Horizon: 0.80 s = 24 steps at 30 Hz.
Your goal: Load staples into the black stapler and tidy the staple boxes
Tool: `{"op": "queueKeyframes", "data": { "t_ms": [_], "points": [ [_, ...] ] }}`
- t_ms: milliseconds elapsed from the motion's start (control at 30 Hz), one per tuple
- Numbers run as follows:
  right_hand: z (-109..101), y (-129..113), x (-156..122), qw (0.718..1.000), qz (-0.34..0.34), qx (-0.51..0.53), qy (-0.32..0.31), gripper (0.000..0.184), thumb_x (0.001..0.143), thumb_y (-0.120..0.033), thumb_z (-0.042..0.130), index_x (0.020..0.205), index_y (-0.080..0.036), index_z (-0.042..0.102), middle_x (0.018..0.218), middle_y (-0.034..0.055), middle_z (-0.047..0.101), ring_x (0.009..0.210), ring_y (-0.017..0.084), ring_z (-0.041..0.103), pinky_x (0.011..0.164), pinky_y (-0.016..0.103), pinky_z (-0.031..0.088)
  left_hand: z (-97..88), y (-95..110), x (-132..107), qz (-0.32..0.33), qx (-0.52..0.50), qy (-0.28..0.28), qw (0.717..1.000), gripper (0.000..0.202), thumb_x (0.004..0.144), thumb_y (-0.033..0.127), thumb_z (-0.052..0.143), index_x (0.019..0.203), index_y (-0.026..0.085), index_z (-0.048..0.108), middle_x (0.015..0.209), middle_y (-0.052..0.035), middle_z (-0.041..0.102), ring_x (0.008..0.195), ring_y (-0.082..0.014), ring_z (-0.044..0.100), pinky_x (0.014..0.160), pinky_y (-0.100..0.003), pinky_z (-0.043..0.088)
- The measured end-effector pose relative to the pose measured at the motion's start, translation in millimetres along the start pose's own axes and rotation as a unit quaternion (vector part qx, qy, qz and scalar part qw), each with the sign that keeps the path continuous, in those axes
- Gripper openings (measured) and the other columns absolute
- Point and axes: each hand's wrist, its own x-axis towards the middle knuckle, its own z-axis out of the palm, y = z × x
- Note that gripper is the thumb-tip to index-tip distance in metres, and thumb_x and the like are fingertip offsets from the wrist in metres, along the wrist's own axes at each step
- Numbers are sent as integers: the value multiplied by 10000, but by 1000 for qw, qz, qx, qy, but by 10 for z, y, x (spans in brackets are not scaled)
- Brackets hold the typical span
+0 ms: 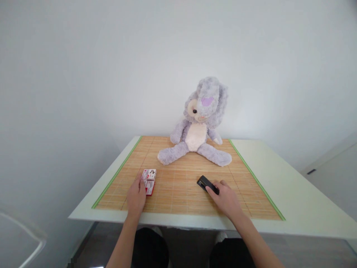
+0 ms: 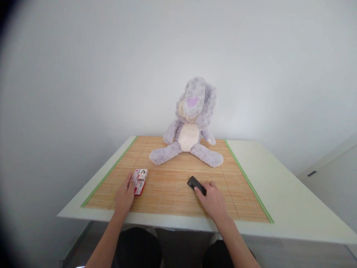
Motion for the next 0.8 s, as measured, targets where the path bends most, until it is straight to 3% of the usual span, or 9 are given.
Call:
{"op": "queueKeyframes", "data": {
  "t_ms": [233,367,467,800],
  "points": [
    [496,-603,-63,988,-53,124,-78,226,885,-346,714,1074,-224,730,989,63,717,880,240,687,766,330,555,-14,34,8,20,35,-3,999,514,1071,418,352,1495,213,558,1541,-138,574,1444,-299,496,1247,-552,268],
    [689,-935,-43,977,-77,160,-116,328,760,-229,800,1074,-225,708,1013,36,706,890,223,682,748,293,560,9,13,13,24,43,-11,999,507,1072,424,357,1485,216,563,1504,-142,608,1400,-286,538,1236,-534,273],
    [818,-1157,8,976,-86,156,-128,328,749,-172,777,1065,-225,708,1032,39,701,914,218,677,778,287,545,11,10,10,34,45,-17,998,501,1073,426,357,1487,228,558,1489,-127,623,1386,-276,552,1231,-514,285],
    [1196,-1687,88,983,-104,87,-128,396,842,-418,799,1198,-277,695,1098,43,717,921,246,694,776,320,496,-5,14,32,52,37,-23,998,507,1071,425,351,1485,211,551,1457,-114,644,1324,-288,598,1153,-468,422]
  ]
}}
